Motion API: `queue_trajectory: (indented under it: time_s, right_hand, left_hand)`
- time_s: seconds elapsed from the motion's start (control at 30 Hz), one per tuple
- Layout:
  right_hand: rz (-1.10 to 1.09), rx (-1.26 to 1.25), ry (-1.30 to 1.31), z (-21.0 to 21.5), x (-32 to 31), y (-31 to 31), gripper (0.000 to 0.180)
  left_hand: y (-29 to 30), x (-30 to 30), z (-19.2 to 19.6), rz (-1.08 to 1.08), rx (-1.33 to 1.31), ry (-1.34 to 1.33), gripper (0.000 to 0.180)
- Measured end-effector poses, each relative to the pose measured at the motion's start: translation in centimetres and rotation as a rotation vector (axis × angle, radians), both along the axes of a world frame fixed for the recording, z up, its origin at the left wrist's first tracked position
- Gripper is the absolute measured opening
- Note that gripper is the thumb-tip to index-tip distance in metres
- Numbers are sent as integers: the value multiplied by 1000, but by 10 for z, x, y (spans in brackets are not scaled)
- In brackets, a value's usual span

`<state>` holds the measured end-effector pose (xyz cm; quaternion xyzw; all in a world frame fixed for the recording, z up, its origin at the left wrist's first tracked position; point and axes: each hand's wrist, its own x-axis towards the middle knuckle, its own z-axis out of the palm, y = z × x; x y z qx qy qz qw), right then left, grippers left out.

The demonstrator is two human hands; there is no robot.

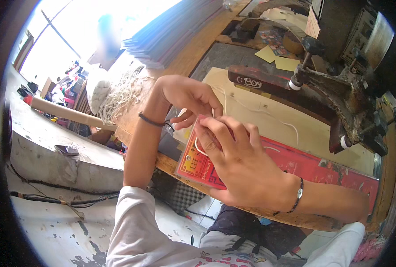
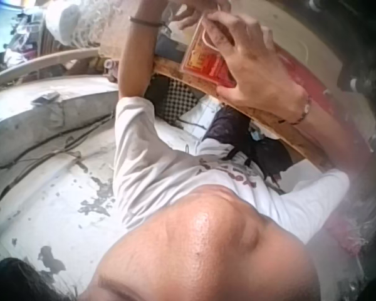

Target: The person threads a white string through holes in the bottom of red paper boxes, tying knots by hand to secure the handles.

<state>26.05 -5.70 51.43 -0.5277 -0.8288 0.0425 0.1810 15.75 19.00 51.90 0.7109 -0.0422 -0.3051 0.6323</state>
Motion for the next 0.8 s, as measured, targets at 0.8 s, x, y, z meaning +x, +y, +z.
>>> queue_trajectory:
  time_s: [0.8]
  right_hand:
    - [-38,79,67,10,16,10,108]
  left_hand:
    - [20,-18,4,216,0,-220,21]
